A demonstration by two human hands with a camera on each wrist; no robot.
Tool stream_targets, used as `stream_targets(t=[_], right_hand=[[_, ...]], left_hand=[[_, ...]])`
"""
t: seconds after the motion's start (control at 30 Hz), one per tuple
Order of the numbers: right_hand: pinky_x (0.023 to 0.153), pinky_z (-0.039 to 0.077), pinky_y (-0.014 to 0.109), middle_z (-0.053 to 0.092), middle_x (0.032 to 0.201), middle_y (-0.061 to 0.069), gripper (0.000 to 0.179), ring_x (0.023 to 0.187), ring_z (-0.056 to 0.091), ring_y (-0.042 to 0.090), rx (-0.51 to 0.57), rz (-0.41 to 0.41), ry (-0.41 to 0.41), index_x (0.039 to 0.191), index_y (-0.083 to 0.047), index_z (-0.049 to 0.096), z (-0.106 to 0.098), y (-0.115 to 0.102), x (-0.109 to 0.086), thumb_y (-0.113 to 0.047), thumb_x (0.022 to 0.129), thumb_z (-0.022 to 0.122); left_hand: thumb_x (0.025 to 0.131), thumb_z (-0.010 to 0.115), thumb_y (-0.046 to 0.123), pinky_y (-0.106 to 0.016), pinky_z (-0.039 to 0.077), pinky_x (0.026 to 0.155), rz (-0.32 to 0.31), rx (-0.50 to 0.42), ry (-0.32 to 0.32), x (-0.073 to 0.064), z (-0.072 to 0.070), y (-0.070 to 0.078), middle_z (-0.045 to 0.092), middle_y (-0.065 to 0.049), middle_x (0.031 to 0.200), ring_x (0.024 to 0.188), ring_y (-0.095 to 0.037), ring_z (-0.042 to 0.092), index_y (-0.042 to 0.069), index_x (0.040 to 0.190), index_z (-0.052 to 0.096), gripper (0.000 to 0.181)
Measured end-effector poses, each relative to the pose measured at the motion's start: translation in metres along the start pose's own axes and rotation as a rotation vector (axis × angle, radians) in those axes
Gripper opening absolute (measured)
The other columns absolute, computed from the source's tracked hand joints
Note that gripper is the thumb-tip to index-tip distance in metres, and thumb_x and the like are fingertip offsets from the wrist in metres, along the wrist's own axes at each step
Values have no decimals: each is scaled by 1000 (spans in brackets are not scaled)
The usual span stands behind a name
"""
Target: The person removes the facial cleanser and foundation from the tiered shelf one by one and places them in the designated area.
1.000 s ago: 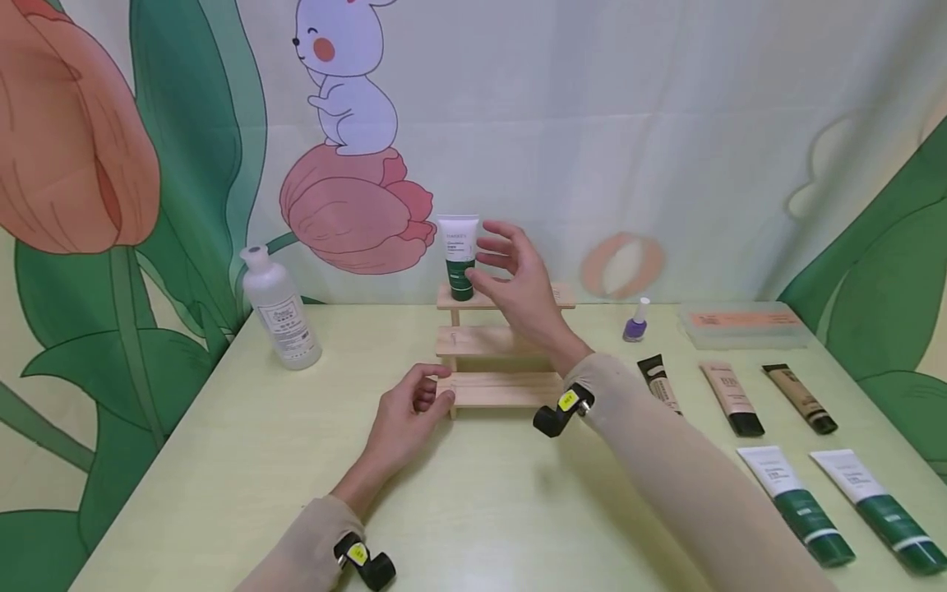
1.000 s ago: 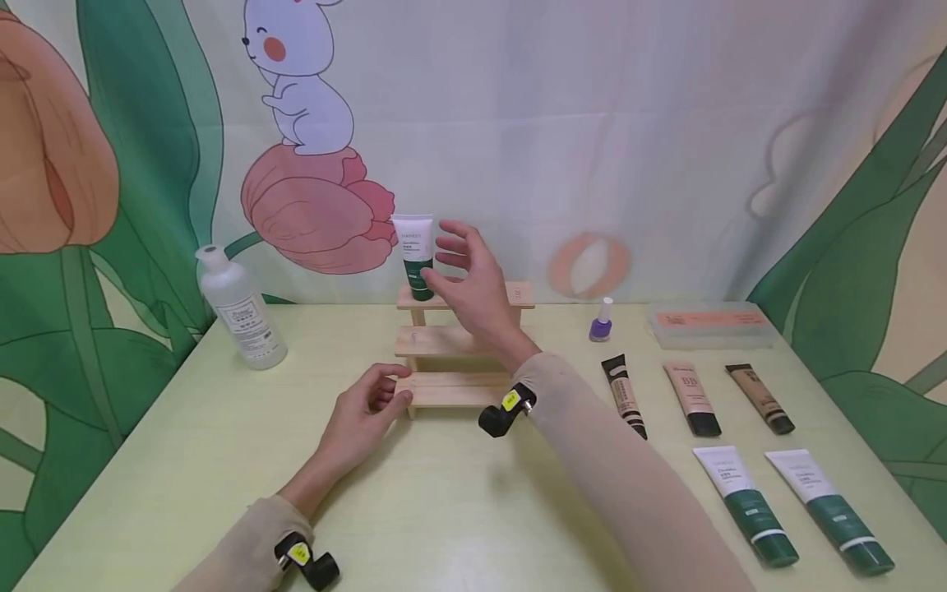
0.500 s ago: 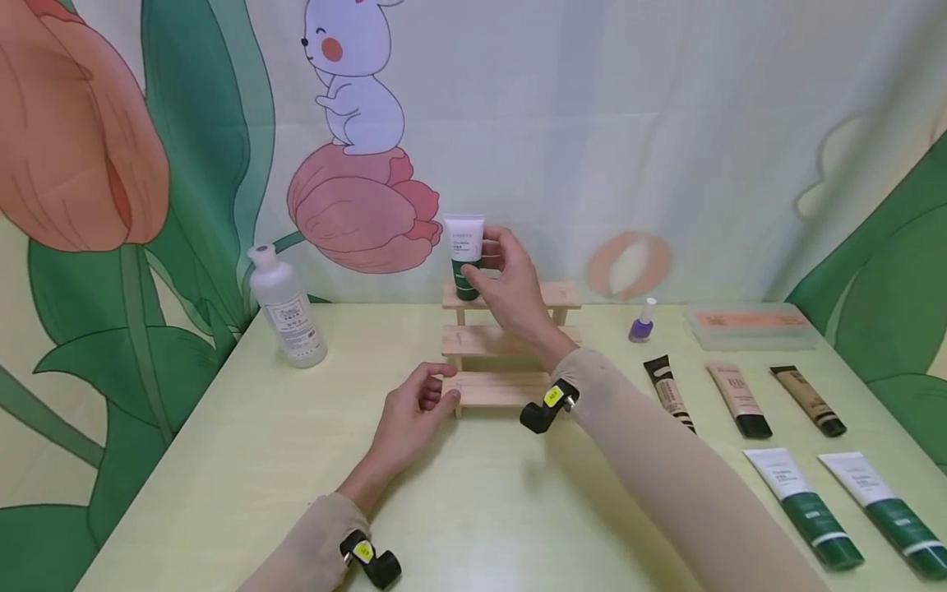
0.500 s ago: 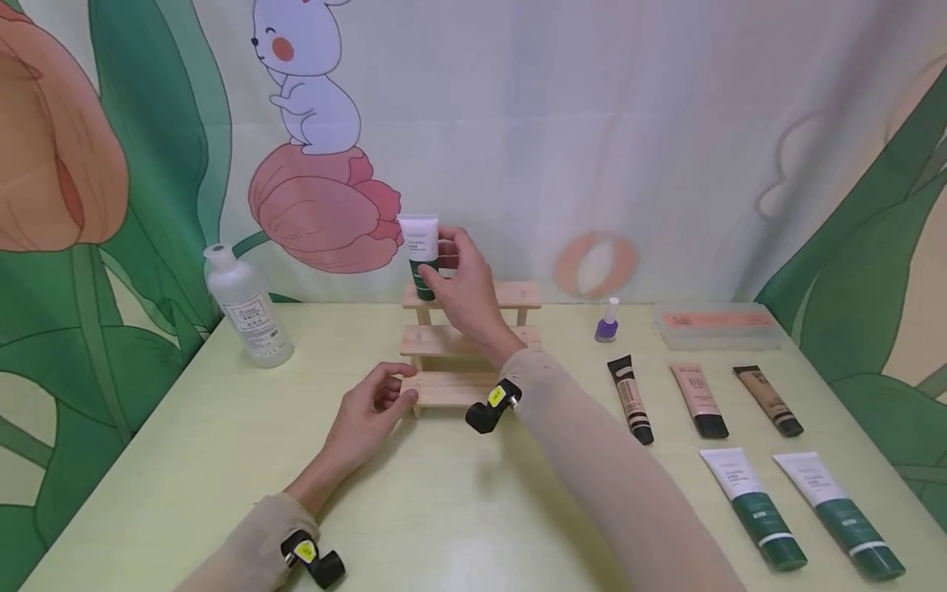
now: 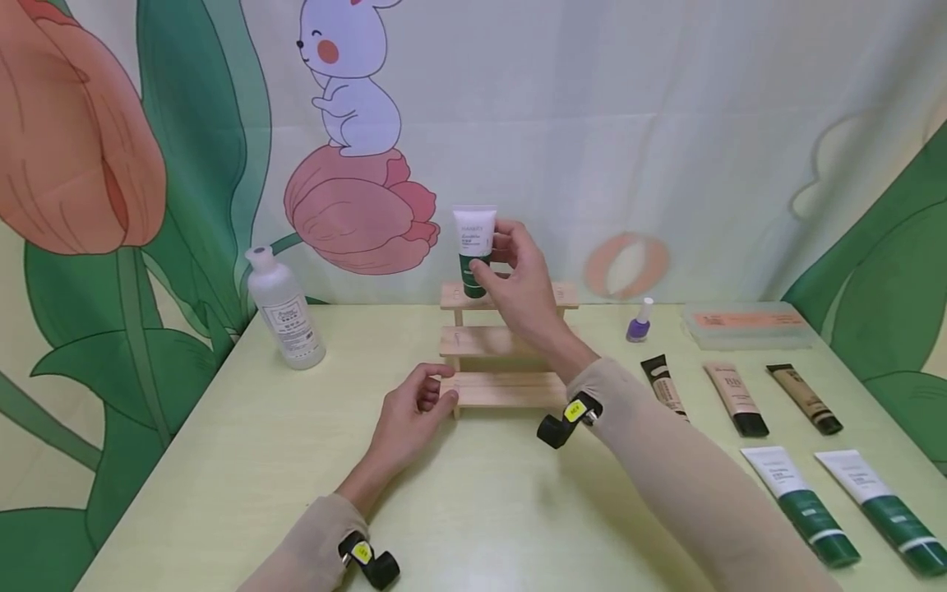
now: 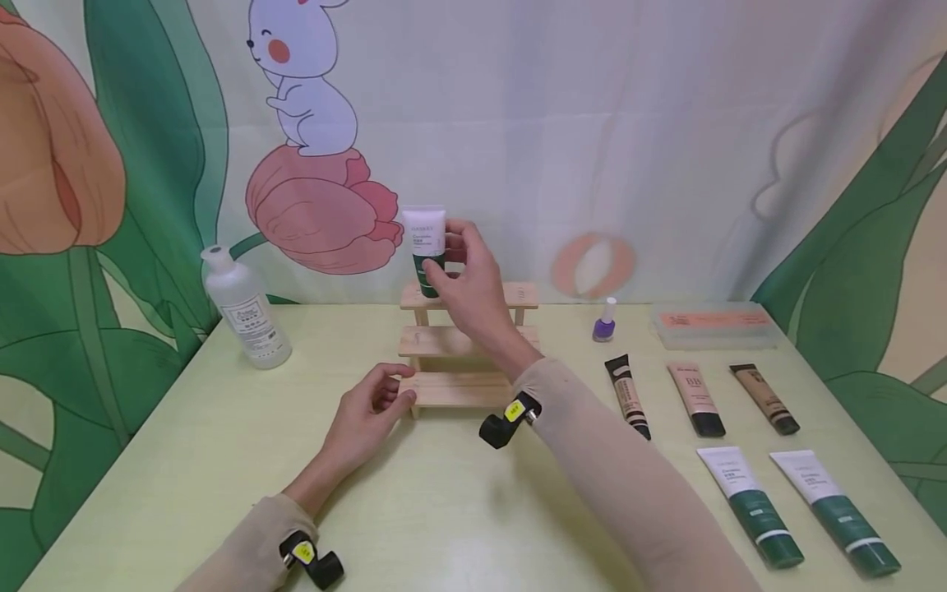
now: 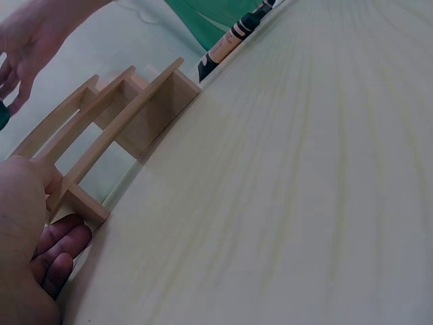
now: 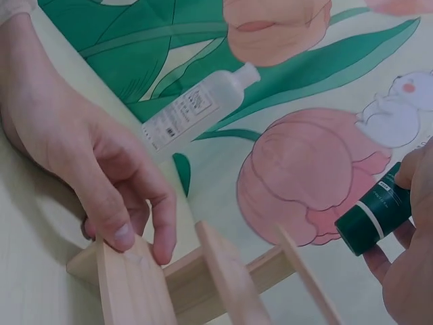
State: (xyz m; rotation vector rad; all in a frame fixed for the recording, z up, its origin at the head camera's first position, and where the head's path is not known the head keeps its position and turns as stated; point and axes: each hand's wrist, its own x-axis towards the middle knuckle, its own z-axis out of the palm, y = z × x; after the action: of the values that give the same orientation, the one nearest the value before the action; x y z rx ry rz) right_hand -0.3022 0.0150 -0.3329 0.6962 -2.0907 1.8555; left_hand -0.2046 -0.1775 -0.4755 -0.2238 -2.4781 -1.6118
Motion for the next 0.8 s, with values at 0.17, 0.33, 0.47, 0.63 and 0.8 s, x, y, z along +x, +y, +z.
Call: stream_targets(t=[0.17, 0.33, 0.47, 0.63, 0.8], right_hand=[[100, 58, 43, 71, 137, 11, 46, 117, 68, 24, 6, -21, -11, 149, -10, 57, -17, -11, -8, -4, 106, 73], [95, 59, 35, 72, 137, 13, 44, 118, 68, 23, -7, -23, -7, 148, -7, 58, -38, -15, -17, -2, 106, 72], [92, 59, 30, 70, 137, 15, 45, 117, 68, 24, 14, -28, 3, 148, -4, 56, -55, -18, -25, 2, 106, 70], [91, 60, 27, 69, 137, 16, 46, 115, 67, 24, 30, -30, 21, 147, -2, 54, -74, -21, -33, 6, 105, 68], [91, 59, 25, 69, 135, 11, 45, 116, 66, 23, 10, -20, 38, 149, -4, 54, -94, -23, -44, 2, 106, 69]], left_hand=[[107, 76, 17, -27, 53, 83, 5, 1, -2, 0, 2, -1, 68, -5, 106, 92, -20, 62, 19, 136, 71, 29], [107, 77, 17, -28, 54, 84, 14, 1, -8, 0, 3, -1, 70, -5, 106, 93, -20, 64, 20, 135, 72, 29], [107, 76, 17, -27, 55, 85, 13, 10, -11, 0, 3, -1, 71, -5, 107, 93, -19, 65, 20, 136, 72, 29], [107, 76, 16, -27, 55, 86, 15, 12, 1, 0, 2, 0, 72, -5, 108, 95, -20, 66, 19, 136, 72, 30], [107, 76, 16, -26, 55, 86, 18, 9, 4, -1, 1, 0, 71, -6, 107, 95, -20, 65, 19, 136, 71, 29]])
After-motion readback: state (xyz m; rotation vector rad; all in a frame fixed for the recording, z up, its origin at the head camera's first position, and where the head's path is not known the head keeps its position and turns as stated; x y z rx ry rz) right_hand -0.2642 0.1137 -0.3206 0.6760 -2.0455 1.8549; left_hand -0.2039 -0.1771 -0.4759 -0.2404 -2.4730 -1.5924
